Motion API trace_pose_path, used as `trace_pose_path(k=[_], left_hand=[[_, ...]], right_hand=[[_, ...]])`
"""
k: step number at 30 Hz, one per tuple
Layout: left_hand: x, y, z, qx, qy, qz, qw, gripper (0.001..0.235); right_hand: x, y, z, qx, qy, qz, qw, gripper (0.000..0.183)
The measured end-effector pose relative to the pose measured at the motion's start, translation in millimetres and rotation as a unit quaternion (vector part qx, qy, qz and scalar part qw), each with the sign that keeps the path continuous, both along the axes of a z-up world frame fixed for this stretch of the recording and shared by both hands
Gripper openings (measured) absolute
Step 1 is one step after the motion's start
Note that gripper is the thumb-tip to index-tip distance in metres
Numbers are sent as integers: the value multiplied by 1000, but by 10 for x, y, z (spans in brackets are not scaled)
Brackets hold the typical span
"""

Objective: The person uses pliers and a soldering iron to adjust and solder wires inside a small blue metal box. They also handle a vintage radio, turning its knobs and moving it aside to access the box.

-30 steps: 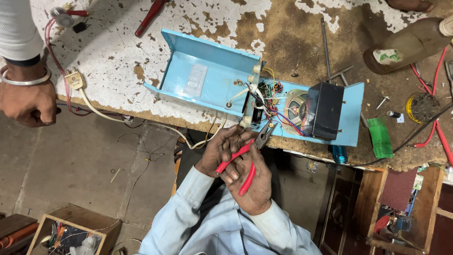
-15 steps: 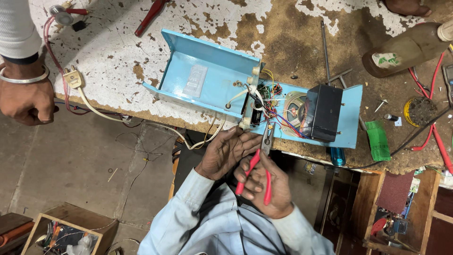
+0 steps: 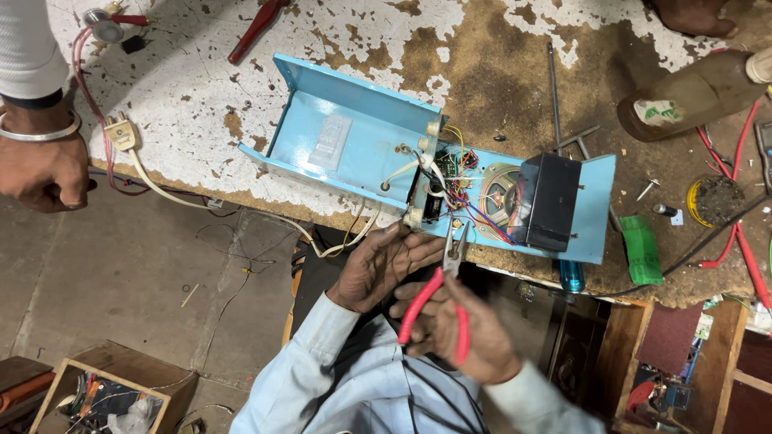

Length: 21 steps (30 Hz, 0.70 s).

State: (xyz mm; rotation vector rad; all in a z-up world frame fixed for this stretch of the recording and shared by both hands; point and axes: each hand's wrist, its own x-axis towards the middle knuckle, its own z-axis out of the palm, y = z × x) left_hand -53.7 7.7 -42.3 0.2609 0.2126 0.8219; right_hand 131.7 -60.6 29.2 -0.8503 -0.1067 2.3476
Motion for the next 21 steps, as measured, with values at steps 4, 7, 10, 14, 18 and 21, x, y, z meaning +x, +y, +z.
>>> trace_pose_path(k=[4, 7, 10, 14, 18, 21], left_hand=[[-20, -4, 71, -55, -8, -11, 998, 45], [-34, 15, 140, -50, 11, -45, 998, 61], [-54, 22, 164, -45, 11, -39, 998, 63], [-66, 7, 103, -53, -13, -50, 997, 63], [-46, -9, -5, -33, 48, -12, 998, 58], [-49, -11, -31, -64, 25, -31, 997, 57]], right_hand=[[-512, -152, -17, 48, 77, -151, 984, 56], [-700, -110, -8, 27, 25, -190, 981, 61], [-738, -43, 4, 33, 26, -209, 977, 60], [-717, -26, -9, 47, 25, -214, 975, 59], [-666, -41, -40, 28, 32, -221, 974, 57], [-592, -56, -55, 22, 42, -207, 977, 57]])
